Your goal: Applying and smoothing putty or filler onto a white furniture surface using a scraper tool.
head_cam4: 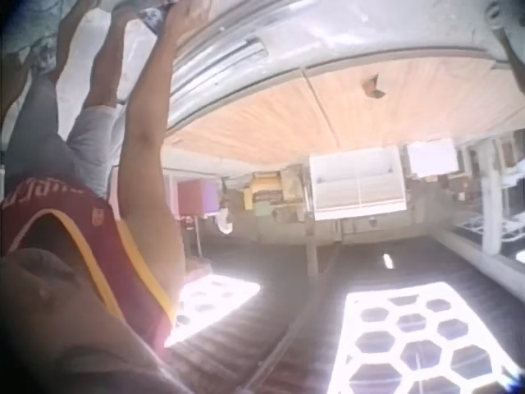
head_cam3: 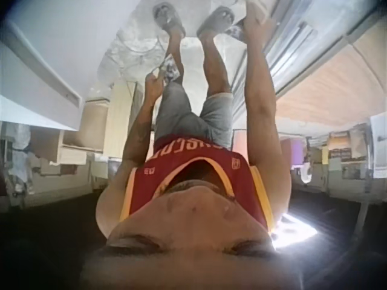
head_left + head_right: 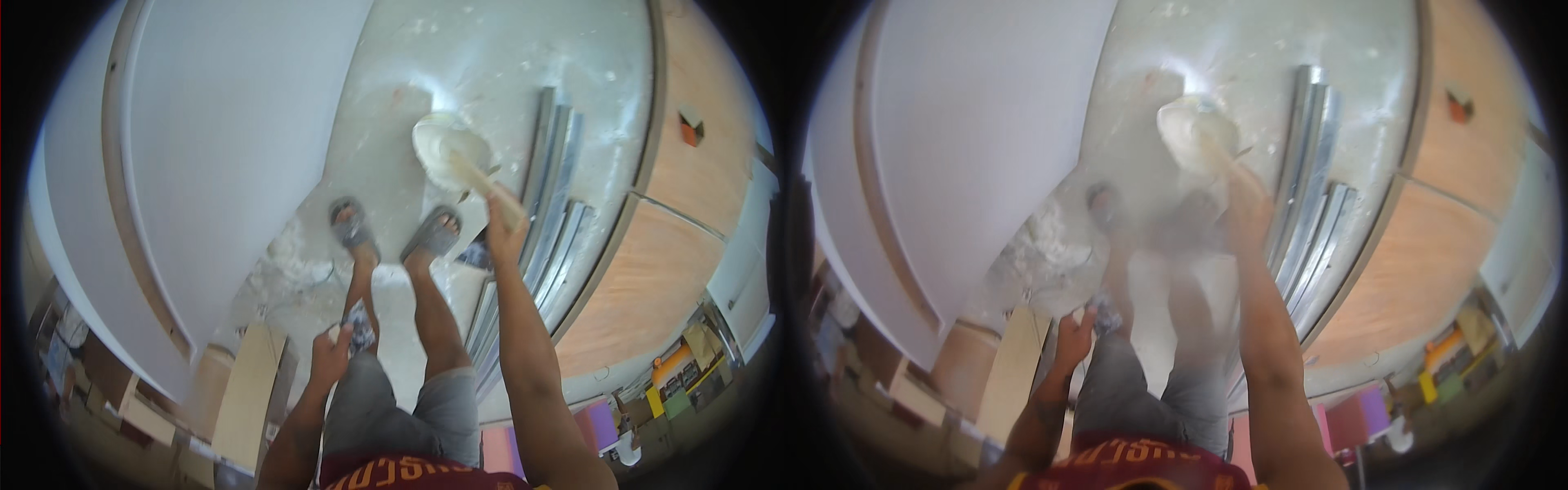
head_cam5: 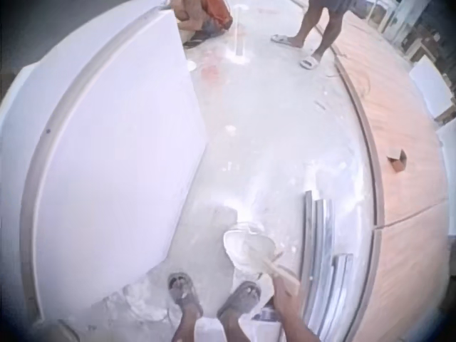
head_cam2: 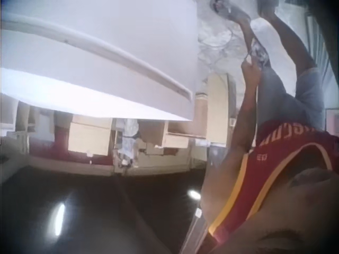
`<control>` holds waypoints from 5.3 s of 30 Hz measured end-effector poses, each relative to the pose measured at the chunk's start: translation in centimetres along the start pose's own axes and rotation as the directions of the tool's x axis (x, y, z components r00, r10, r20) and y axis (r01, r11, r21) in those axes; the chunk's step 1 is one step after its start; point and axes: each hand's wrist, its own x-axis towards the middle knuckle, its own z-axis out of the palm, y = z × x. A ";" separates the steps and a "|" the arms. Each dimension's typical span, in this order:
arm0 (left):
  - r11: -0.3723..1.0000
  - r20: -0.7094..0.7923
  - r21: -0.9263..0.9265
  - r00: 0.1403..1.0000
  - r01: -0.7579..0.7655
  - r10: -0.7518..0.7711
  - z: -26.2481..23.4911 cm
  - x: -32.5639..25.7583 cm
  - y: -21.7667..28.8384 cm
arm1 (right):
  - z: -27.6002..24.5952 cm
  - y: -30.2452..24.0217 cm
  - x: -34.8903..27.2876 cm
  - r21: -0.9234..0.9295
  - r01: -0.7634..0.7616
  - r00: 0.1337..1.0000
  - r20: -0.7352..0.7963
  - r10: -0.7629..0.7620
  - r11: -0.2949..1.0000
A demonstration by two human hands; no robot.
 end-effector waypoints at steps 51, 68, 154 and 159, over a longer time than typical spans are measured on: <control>0.872 0.319 -0.411 0.854 -0.267 0.412 2.4 13.8 14.4 | -33.1 -27.9 -18.8 -0.648 0.421 0.871 0.094 -0.482 0.634; 0.776 0.142 -0.524 0.863 -0.350 0.485 2.7 11.2 16.0 | -36.0 -34.2 -17.9 -0.032 -0.260 0.941 -0.230 0.246 0.965; 0.619 0.006 -0.334 0.655 -0.711 0.756 -9.2 -25.3 41.2 | -35.8 -49.7 -6.5 0.480 0.235 0.880 0.265 -0.395 0.845; 0.423 -0.130 -0.263 0.466 -0.867 0.875 -13.6 -25.4 34.8 | -35.7 -55.0 -9.2 0.262 0.650 0.741 -0.011 -0.671 0.713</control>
